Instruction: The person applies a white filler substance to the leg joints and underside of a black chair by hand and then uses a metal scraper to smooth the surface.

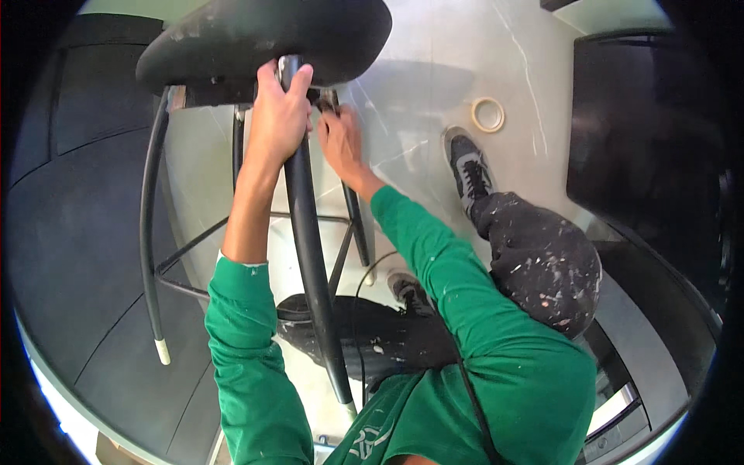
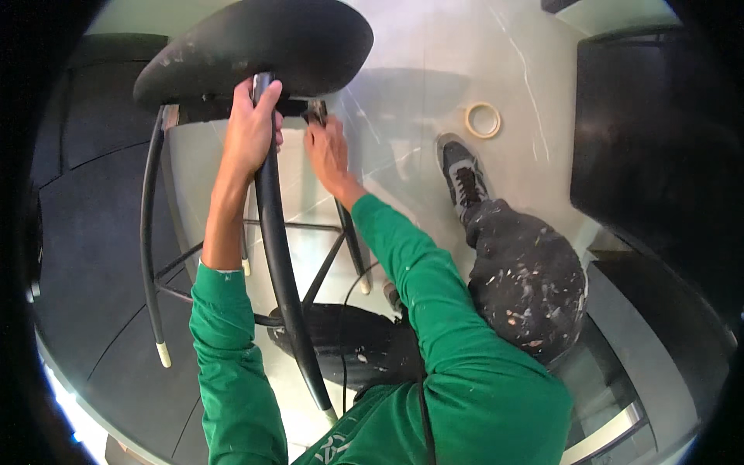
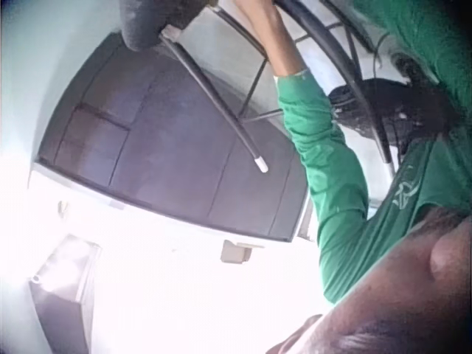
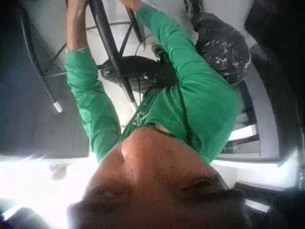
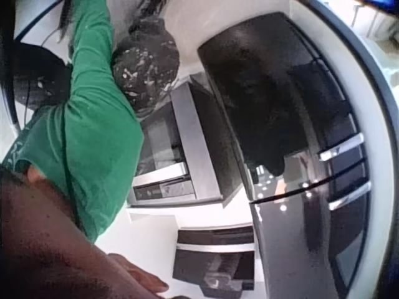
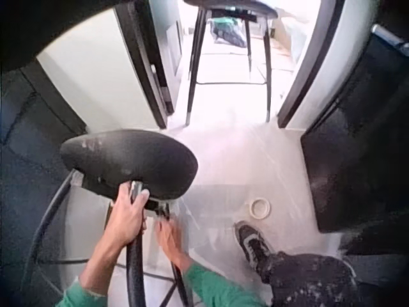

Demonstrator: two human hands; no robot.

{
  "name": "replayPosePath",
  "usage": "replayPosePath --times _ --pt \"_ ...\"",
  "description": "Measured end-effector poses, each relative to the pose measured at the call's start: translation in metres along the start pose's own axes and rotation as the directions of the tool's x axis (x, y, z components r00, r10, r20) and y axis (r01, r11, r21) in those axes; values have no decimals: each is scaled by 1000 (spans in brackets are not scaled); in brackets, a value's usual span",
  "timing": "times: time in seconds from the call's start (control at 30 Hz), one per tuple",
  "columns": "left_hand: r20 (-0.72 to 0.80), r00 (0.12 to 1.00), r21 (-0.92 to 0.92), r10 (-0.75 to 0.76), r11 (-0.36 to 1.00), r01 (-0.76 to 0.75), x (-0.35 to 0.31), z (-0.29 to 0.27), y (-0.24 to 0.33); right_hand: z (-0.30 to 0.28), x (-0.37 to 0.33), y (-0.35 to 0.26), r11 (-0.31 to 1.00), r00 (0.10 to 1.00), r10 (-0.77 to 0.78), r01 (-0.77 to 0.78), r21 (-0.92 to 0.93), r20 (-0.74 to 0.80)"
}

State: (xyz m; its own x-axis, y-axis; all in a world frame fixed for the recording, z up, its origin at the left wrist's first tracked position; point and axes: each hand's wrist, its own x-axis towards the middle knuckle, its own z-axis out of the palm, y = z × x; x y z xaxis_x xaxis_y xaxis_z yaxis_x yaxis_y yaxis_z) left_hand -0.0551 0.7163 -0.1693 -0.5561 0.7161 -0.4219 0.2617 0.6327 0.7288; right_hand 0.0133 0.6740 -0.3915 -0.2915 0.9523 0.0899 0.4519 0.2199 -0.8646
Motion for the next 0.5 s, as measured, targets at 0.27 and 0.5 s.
replayPosePath --times 0.27,0.5 --pt "2 999 -3 40 999 -40 4 9 2 7 22 13 998 997 -16 20 58 -79" --pt "12 1000 -2 15 1000 -15 -5 6 -13 6 10 -5 995 996 78 -75 63 -49"
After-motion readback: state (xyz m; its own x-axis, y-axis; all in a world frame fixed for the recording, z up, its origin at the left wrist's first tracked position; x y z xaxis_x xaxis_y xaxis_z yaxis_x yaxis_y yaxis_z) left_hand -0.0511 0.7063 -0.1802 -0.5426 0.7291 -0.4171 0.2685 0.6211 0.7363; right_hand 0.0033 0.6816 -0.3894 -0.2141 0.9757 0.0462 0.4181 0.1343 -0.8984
